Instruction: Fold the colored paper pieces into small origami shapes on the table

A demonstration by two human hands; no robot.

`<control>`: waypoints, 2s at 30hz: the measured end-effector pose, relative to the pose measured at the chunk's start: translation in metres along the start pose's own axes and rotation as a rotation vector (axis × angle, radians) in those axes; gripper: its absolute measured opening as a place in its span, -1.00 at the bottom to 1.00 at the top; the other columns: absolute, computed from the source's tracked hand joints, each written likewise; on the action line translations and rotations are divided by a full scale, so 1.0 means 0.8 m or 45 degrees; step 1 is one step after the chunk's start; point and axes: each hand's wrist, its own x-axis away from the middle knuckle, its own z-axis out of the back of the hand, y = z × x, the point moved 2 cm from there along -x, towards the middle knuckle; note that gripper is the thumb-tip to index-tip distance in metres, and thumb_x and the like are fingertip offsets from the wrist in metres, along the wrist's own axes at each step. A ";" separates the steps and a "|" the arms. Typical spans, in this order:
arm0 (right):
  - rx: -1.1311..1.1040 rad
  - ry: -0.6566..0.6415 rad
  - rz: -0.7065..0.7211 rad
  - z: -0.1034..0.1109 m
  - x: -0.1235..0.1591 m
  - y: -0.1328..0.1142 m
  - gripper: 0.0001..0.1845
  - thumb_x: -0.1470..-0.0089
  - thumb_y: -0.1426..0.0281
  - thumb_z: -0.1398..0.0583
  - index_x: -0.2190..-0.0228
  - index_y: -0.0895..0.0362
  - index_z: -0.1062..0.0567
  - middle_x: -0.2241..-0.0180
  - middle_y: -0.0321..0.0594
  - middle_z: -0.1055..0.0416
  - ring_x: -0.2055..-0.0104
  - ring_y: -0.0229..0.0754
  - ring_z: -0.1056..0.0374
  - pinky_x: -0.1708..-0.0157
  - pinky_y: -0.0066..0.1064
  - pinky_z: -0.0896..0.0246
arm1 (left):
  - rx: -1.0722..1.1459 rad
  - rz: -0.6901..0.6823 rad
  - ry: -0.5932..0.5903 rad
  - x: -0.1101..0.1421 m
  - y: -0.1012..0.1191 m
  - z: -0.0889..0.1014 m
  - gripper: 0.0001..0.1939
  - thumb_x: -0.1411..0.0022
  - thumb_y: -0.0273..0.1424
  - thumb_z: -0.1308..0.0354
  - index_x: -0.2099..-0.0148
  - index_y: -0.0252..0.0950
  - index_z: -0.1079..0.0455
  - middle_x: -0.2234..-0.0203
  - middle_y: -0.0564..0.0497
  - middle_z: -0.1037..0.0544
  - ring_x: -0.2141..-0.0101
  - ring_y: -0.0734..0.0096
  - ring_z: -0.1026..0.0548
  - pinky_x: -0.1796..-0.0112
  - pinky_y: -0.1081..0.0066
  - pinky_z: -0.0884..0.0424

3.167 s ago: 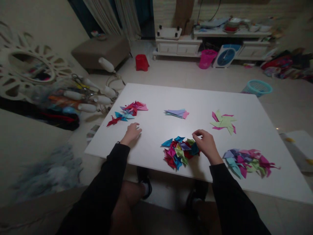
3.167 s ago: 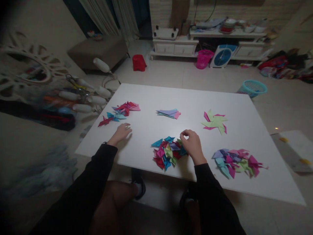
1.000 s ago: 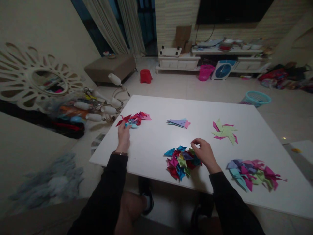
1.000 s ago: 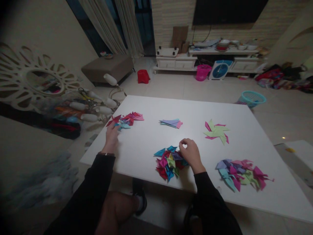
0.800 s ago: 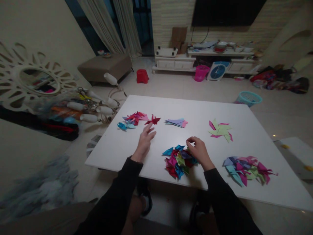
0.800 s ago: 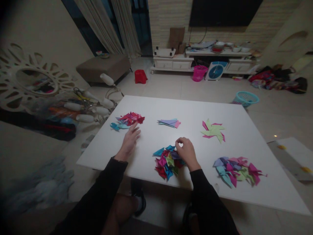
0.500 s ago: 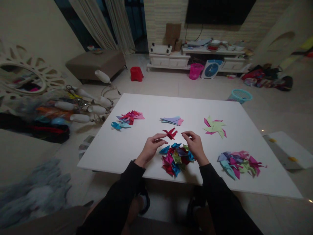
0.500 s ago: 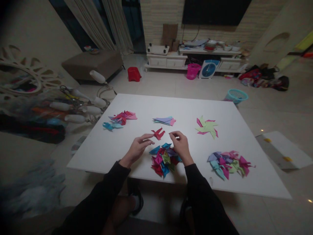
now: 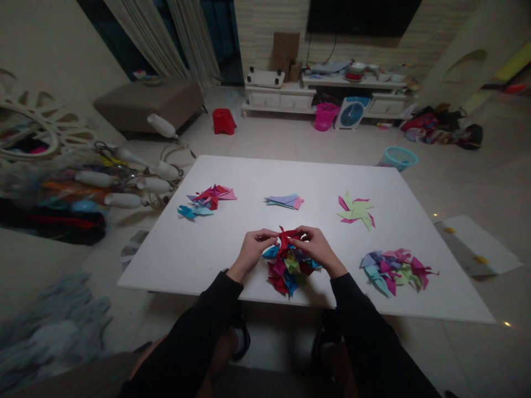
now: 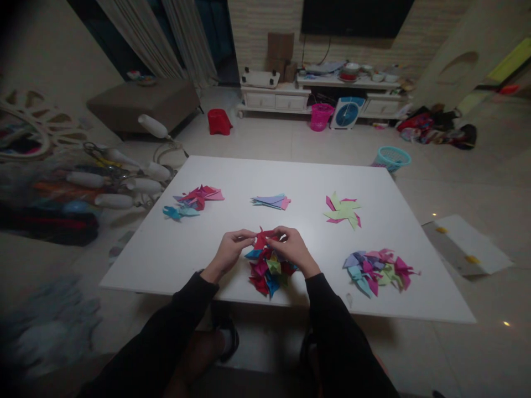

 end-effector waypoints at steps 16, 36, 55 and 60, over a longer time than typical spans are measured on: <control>-0.087 -0.067 0.068 -0.007 0.000 -0.001 -0.74 0.03 0.18 -0.35 0.42 0.13 -0.58 0.46 -0.29 -0.50 0.39 -0.21 -0.38 0.35 -0.39 -0.28 | -0.062 -0.057 0.108 0.003 0.007 -0.002 -0.70 0.02 -0.32 -0.42 0.31 -0.28 -0.37 0.39 0.03 -0.57 0.48 0.44 -0.52 0.36 0.38 -0.46; 0.679 0.660 0.125 0.153 0.075 0.024 -0.82 0.01 0.44 -0.17 0.38 0.13 -0.59 0.36 -0.17 -0.53 0.34 -0.16 -0.38 0.25 -0.33 -0.26 | -0.045 -0.022 0.148 0.004 0.010 -0.010 -0.74 -0.03 -0.33 -0.33 0.21 -0.30 -0.45 0.17 -0.04 -0.56 0.40 0.42 -0.56 0.25 0.32 -0.50; 1.189 0.647 -1.002 0.313 0.249 0.147 -0.86 0.25 0.47 -0.31 0.48 0.13 -0.55 0.45 -0.14 -0.52 0.37 -0.11 -0.41 0.44 -0.40 -0.08 | 0.164 0.047 0.143 0.005 0.026 -0.033 -0.79 0.04 -0.40 -0.29 0.28 -0.31 -0.44 0.27 0.00 -0.58 0.45 0.48 -0.55 0.34 0.46 -0.41; 1.237 0.719 -0.820 0.298 0.236 0.114 -0.72 0.14 0.43 -0.27 0.27 0.13 -0.53 0.26 -0.06 -0.53 0.22 -0.05 -0.42 0.28 -0.34 -0.21 | 0.159 0.046 0.139 0.007 0.029 -0.027 -0.77 0.05 -0.38 -0.30 0.27 -0.31 -0.45 0.28 0.00 -0.58 0.44 0.47 -0.55 0.34 0.46 -0.41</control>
